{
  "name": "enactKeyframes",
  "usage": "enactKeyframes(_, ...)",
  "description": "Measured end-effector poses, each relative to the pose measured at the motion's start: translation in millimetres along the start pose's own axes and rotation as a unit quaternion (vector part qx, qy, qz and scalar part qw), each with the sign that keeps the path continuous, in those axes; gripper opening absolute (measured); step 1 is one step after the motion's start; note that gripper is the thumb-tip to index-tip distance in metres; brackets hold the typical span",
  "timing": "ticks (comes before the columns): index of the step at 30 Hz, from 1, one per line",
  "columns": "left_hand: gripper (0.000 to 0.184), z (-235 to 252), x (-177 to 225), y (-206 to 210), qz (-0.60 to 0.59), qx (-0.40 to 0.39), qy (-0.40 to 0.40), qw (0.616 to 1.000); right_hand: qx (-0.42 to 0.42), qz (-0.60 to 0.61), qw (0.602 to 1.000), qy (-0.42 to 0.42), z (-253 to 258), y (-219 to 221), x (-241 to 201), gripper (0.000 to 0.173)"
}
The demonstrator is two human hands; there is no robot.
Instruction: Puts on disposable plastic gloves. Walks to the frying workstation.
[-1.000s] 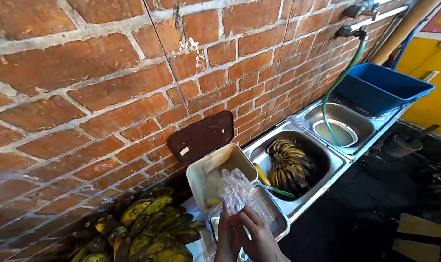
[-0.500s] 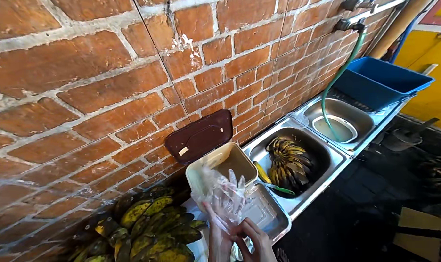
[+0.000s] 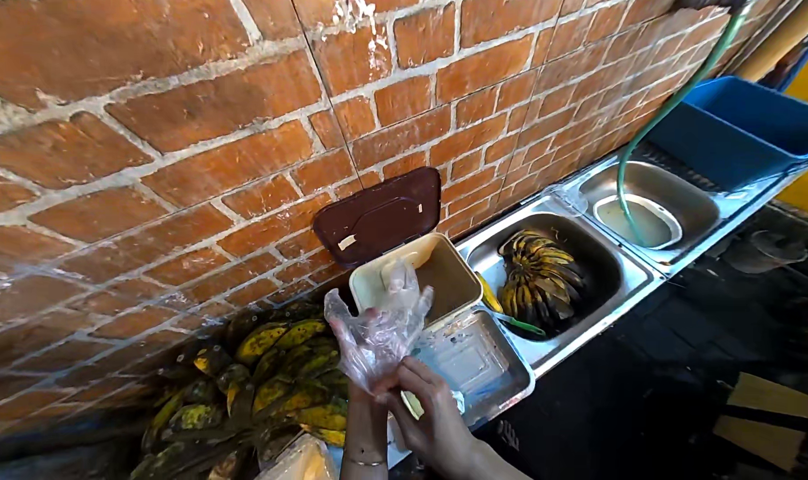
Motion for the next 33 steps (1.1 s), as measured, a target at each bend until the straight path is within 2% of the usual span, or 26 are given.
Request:
enactKeyframes(2,0.082,-1.2,2.4,1.7,-0.023,0.014,0.004,1.000,-0.011,0.016,1.000,0.002,0.0,5.4,-1.6,0.012)
enactKeyframes(4,0.088,-14.1,1.5,27.5,0.005,-0.048,-0.026,0.999,-0.036,0.034,0.999,-0.011,-7.8,17.7,-10.9,0.011)
enactKeyframes(5,0.087,-21.8,4.3,38.3,0.057,-0.035,-0.040,0.997,-0.043,0.045,0.998,-0.011,-15.8,24.8,-17.1,0.010)
enactKeyframes(6,0.083,-30.5,11.1,41.1,0.108,0.010,-0.051,0.993,-0.039,0.060,0.997,-0.004,-24.2,29.0,-20.9,0.008)
enactKeyframes(7,0.077,-35.2,19.0,35.5,0.135,0.082,-0.034,0.987,-0.038,0.088,0.995,0.015,-30.4,27.6,-20.1,0.007)
enactKeyframes(9,0.092,-6.3,34.3,-3.2,0.094,0.027,0.036,0.995,-0.074,0.159,0.982,0.063,-39.2,11.9,0.3,0.011)
enactKeyframes(10,0.095,5.2,42.8,-20.3,0.081,0.046,0.057,0.994,-0.108,0.175,0.975,0.085,-48.6,0.6,16.3,0.013)
enactKeyframes(11,0.092,10.4,50.9,-34.0,0.094,0.086,0.061,0.990,-0.134,0.147,0.974,0.112,-61.8,-12.8,36.6,0.015)
enactKeyframes(12,0.083,11.2,57.0,-43.6,0.150,0.133,0.054,0.978,-0.144,0.070,0.975,0.151,-78.1,-27.8,62.9,0.016)
enactKeyframes(13,0.069,8.2,59.9,-48.5,0.245,0.177,0.042,0.952,-0.153,-0.036,0.966,0.204,-95.4,-42.2,92.2,0.019)
enactKeyframes(15,0.041,-5.6,53.3,-54.3,0.433,0.158,-0.023,0.887,-0.183,-0.210,0.905,0.321,-122.1,-57.9,145.4,0.028)
enactKeyframes(18,0.030,-29.0,6.6,-60.3,0.607,0.013,-0.131,0.784,-0.248,-0.295,0.839,0.384,-133.1,-52.1,187.5,0.038)
enactKeyframes(19,0.030,-35.8,-12.5,-66.6,0.666,-0.035,-0.152,0.729,-0.268,-0.307,0.830,0.381,-134.1,-46.7,192.6,0.037)
enactKeyframes(21,0.035,-47.2,-47.8,-74.8,0.779,-0.100,-0.191,0.589,-0.270,-0.315,0.833,0.366,-129.9,-42.1,193.5,0.028)
enactKeyframes(22,0.038,-51.5,-64.4,-81.1,0.812,-0.109,-0.209,0.534,-0.257,-0.303,0.845,0.357,-125.0,-43.9,190.1,0.025)
enactKeyframes(24,0.045,-58.5,-91.6,-99.3,0.848,-0.110,-0.223,0.467,-0.215,-0.266,0.879,0.331,-115.3,-48.3,176.7,0.022)
enactKeyframes(25,0.048,-61.8,-100.9,-105.6,0.855,-0.111,-0.231,0.451,-0.187,-0.242,0.900,0.311,-112.2,-49.4,169.4,0.020)
enactKeyframes(27,0.046,-65.0,-112.0,-109.5,0.862,-0.108,-0.230,0.439,-0.123,-0.193,0.935,0.270,-107.2,-49.7,158.4,0.016)
enactKeyframes(28,0.042,-65.1,-112.9,-107.4,0.862,-0.100,-0.216,0.447,-0.098,-0.175,0.946,0.254,-105.0,-48.9,155.9,0.015)
enactKeyframes(30,0.034,-65.8,-111.8,-107.4,0.853,-0.071,-0.168,0.489,-0.066,-0.181,0.955,0.228,-102.0,-47.6,151.7,0.013)
enactKeyframes(33,0.030,-69.0,-108.9,-110.8,0.826,-0.028,-0.090,0.555,-0.005,-0.273,0.941,0.202,-102.2,-54.8,148.2,0.015)
Point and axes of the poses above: each hand's wrist, its own z-axis towards the middle knuckle, its own y-axis out of the palm, x = y × z, the point moved 5 cm from there along z, towards the middle knuckle, and after that the axes turned 1 degree about -y, right-handed, at the moved point
